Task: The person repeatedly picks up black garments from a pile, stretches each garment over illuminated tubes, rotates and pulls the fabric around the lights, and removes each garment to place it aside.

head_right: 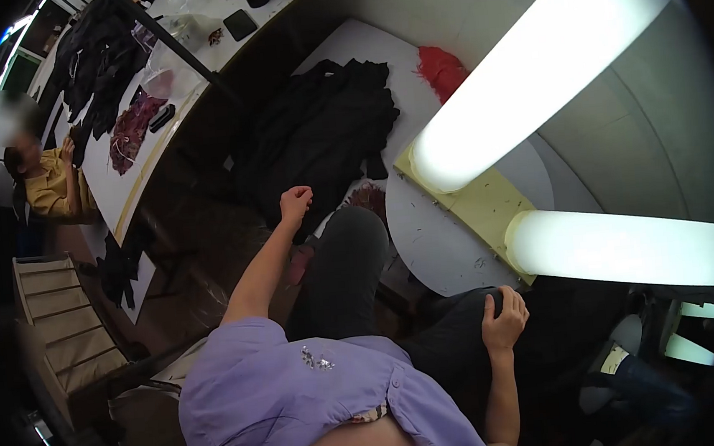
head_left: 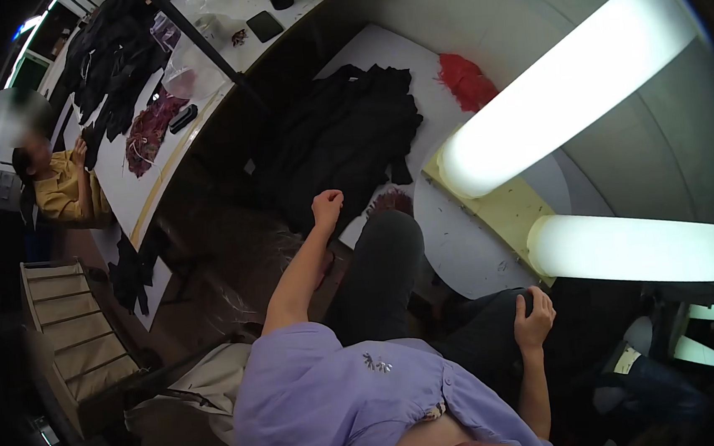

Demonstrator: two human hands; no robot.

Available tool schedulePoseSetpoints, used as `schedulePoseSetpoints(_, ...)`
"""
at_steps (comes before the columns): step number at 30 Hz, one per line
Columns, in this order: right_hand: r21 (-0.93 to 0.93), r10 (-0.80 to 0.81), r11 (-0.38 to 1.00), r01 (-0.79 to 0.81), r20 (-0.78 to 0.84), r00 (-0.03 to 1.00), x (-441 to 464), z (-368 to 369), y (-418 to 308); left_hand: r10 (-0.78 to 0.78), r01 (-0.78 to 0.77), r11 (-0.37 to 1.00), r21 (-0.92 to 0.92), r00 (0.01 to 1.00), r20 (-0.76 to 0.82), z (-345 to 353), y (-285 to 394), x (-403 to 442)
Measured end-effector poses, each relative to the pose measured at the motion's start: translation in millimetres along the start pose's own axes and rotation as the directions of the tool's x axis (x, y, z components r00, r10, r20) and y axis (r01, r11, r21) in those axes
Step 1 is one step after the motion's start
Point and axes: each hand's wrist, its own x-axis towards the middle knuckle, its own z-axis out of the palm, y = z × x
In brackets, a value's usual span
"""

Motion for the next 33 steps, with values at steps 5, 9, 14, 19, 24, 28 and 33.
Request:
schedulePoseSetpoints(5,-0.041,-0.014,0.999,0.016,0.048,0.999,19,5,-12,-0.302,0.307,0.952,0.017,0.945,-0.121,15,-65,48)
schedulePoseSetpoints(9,-0.041,-0.030,0.999,0.033,0.070,0.997,29,9,-17,-0.125,0.180,0.960,0.215,0.961,-0.247,25,-86,90)
schedulePoseSetpoints(14,-0.053,-0.018,0.998,0.025,0.120,0.993,39,9,-23,0.040,0.040,0.971,0.234,0.943,-0.329,30,-52,130)
schedulePoseSetpoints(19,-0.086,-0.012,0.996,0.027,0.177,0.984,50,11,-26,0.070,0.032,0.974,0.226,0.901,-0.429,19,-27,168)
schedulePoseSetpoints(24,-0.135,0.021,0.991,0.004,0.188,0.982,58,12,-34,0.260,-0.073,0.889,0.453,0.894,-0.366,-2,-7,223)
schedulePoseSetpoints(28,-0.148,-0.102,0.980,0.132,0.193,0.976,83,6,-48,0.312,-0.095,0.761,0.641,0.921,-0.234,-7,13,267)
schedulePoseSetpoints(33,-0.127,-0.153,0.974,0.189,0.248,0.957,80,14,-28,0.168,-0.049,0.483,0.874,0.985,-0.037,-9,49,299)
